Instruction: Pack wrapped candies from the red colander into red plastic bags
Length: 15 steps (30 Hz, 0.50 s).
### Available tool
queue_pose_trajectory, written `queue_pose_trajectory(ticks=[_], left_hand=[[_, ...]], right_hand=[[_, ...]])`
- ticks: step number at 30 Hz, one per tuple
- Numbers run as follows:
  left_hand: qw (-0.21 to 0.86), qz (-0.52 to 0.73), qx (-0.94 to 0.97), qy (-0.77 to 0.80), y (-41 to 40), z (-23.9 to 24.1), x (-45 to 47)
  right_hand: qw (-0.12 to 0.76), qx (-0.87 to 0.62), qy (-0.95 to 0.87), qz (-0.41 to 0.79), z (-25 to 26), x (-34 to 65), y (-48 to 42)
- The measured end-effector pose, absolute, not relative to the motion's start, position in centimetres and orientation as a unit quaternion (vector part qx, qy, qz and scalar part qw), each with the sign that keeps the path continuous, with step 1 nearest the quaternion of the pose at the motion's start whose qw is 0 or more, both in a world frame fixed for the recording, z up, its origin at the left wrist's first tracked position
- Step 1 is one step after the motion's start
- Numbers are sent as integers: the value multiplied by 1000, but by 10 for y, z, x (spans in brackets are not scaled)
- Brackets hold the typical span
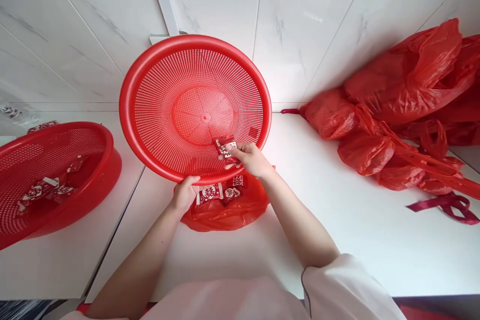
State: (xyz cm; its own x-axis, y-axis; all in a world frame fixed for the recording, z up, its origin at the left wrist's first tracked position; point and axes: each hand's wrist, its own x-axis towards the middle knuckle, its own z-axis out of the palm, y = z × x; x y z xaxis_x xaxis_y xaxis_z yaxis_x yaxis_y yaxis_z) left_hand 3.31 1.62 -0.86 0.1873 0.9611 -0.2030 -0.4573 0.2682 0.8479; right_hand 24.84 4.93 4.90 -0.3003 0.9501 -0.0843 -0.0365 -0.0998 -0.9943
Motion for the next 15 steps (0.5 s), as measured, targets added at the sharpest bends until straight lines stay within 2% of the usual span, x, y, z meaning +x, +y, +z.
queue_pose_trajectory(ticks=[5, 10, 15], left_hand=[[698, 508, 327, 384, 17, -9, 32], [700, 502, 321, 393, 17, -8, 34], [700, 513, 312, 386, 18, -8, 35]], right_hand=[[371, -402, -609, 574, 61, 253, 43], [226, -411, -770, 432, 78, 264, 32], [136, -424, -810, 382, 82, 270, 24]])
